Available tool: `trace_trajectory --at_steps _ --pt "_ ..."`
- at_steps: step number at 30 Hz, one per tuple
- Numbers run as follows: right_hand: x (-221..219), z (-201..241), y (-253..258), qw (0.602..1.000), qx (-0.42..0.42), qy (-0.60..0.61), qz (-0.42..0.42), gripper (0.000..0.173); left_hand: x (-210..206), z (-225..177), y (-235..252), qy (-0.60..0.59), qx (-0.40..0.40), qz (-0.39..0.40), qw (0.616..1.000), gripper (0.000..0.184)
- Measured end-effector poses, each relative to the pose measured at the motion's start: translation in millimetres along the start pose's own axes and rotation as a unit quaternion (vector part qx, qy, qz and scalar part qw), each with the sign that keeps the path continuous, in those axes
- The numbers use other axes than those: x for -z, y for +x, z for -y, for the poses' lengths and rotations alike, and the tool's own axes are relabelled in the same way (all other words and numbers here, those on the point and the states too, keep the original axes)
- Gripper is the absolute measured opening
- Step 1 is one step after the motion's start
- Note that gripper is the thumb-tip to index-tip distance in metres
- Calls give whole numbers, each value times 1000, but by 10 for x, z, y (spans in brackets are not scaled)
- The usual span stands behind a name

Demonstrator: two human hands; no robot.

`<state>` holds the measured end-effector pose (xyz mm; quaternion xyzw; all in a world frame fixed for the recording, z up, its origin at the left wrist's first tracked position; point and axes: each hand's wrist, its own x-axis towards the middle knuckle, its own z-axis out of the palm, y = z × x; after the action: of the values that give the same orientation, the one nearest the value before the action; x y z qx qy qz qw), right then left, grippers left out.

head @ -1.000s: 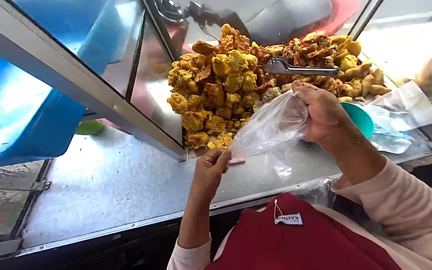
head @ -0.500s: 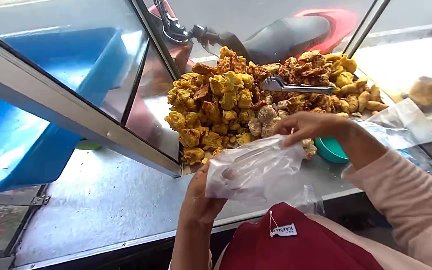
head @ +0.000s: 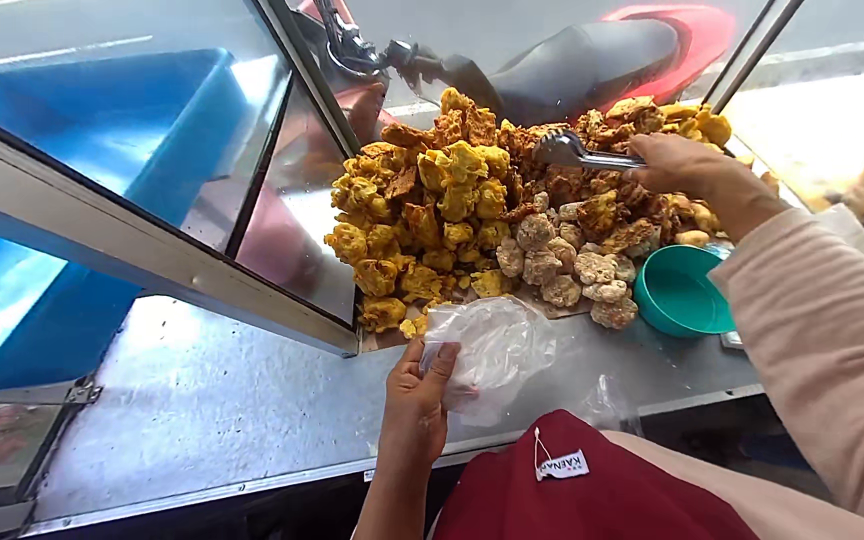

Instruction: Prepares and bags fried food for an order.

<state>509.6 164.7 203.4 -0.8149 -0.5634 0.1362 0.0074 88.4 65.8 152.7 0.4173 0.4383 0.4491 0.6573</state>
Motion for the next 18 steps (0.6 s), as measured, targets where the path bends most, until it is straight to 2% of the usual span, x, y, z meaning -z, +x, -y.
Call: trace_trajectory --at_steps 3,7,12,18 --pt "114 -163 -436 997 24 71 0 37 -76 16 17 4 25 -18 1000 23" --pt "-35 -280 -1088 976 0 206 66 25 -124 53 37 10 38 -7 999 31" --pt "-349 -226 -1112 964 -11 228 134 26 -204 57 28 -22 94 26 995 36" --pt "-443 -273 -1179 981 58 180 43 17 -262 231 189 -46 173 36 983 39"
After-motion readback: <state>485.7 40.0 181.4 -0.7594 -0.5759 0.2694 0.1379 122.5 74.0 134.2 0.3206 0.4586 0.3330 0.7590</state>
